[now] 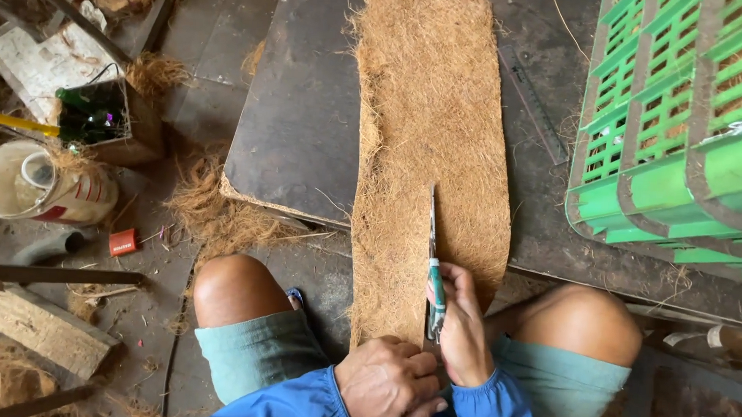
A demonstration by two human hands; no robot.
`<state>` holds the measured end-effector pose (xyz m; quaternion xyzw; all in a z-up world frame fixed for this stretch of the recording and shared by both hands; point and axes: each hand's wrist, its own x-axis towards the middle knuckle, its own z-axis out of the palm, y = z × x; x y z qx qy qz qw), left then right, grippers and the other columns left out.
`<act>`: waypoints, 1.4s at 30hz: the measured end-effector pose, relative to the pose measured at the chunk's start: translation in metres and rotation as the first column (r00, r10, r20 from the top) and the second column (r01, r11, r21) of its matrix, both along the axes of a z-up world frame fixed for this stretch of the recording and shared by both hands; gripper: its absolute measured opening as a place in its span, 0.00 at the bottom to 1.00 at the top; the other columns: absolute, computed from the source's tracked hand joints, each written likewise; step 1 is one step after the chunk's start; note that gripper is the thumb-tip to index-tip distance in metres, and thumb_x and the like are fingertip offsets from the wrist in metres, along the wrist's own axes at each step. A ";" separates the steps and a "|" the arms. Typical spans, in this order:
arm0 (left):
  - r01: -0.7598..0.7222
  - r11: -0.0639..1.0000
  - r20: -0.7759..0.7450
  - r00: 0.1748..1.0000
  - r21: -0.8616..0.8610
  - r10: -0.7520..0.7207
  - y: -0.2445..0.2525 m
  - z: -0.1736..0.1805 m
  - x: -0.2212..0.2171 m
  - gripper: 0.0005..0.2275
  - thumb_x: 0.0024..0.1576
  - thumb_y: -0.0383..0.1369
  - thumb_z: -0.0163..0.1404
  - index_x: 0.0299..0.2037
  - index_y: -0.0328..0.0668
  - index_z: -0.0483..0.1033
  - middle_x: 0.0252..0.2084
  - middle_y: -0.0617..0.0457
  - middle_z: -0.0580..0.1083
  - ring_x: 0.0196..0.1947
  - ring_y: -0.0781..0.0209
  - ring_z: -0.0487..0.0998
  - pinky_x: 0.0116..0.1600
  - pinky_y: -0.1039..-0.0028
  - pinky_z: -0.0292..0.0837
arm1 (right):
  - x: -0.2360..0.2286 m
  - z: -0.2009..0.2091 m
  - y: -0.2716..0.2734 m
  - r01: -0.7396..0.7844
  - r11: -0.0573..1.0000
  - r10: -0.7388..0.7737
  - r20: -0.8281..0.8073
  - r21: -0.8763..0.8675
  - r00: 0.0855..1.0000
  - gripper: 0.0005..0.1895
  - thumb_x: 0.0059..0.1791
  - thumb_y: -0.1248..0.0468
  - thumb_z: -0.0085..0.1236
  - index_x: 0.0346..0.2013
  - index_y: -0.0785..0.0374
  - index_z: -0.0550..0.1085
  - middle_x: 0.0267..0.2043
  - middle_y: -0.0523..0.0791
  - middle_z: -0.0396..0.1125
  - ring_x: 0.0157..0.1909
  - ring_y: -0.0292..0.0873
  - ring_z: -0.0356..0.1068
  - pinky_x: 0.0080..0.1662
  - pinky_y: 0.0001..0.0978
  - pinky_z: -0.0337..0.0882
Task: The person measures a rectangular piece of coco fiber matting with a ruler and then uses shears to cut a strip from the mat. The person holds the mat steady with one hand while cutting with the other.
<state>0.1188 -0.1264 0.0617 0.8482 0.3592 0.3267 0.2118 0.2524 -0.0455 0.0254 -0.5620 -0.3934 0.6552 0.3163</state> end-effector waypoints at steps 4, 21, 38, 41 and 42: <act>-0.007 1.000 0.015 1.000 -0.010 0.007 -0.002 0.001 0.002 0.17 0.66 0.39 0.41 0.29 0.38 0.72 0.29 0.48 0.67 0.25 0.47 0.69 0.34 0.57 0.66 | -0.002 -0.003 0.000 -0.037 0.999 0.037 0.028 0.023 0.999 0.16 0.51 0.58 0.49 0.52 0.59 0.68 0.39 0.42 0.67 0.41 0.34 0.61 0.46 0.25 0.62; -0.008 1.000 0.056 0.998 0.017 0.007 -0.001 0.000 0.006 0.17 0.66 0.39 0.41 0.25 0.39 0.69 0.28 0.49 0.66 0.24 0.48 0.70 0.33 0.58 0.67 | -0.009 0.010 0.004 -0.059 0.997 0.055 0.084 0.042 0.995 0.17 0.51 0.56 0.50 0.52 0.60 0.69 0.43 0.45 0.72 0.44 0.37 0.69 0.45 0.27 0.69; -0.050 0.998 0.013 0.999 0.046 0.049 -0.010 -0.001 0.010 0.17 0.66 0.40 0.40 0.27 0.40 0.70 0.28 0.49 0.68 0.23 0.49 0.70 0.32 0.58 0.66 | -0.010 0.011 0.010 -0.062 0.996 0.051 0.161 0.063 0.986 0.19 0.48 0.55 0.52 0.51 0.60 0.70 0.43 0.42 0.67 0.45 0.33 0.62 0.49 0.24 0.62; -0.031 0.999 0.037 0.999 0.042 0.029 -0.010 -0.001 0.011 0.17 0.66 0.39 0.41 0.26 0.40 0.70 0.28 0.48 0.68 0.22 0.49 0.70 0.32 0.58 0.66 | -0.008 0.013 0.009 -0.062 0.997 0.053 0.172 0.053 0.984 0.18 0.49 0.56 0.52 0.50 0.60 0.71 0.42 0.42 0.68 0.44 0.33 0.62 0.48 0.24 0.62; -0.019 0.999 0.045 0.999 0.035 0.017 -0.010 -0.001 0.010 0.16 0.65 0.39 0.42 0.27 0.40 0.71 0.28 0.48 0.69 0.22 0.48 0.70 0.32 0.57 0.66 | -0.008 0.014 0.009 -0.057 0.997 0.050 0.163 0.043 0.985 0.17 0.49 0.56 0.52 0.49 0.60 0.72 0.41 0.42 0.68 0.43 0.34 0.62 0.47 0.25 0.62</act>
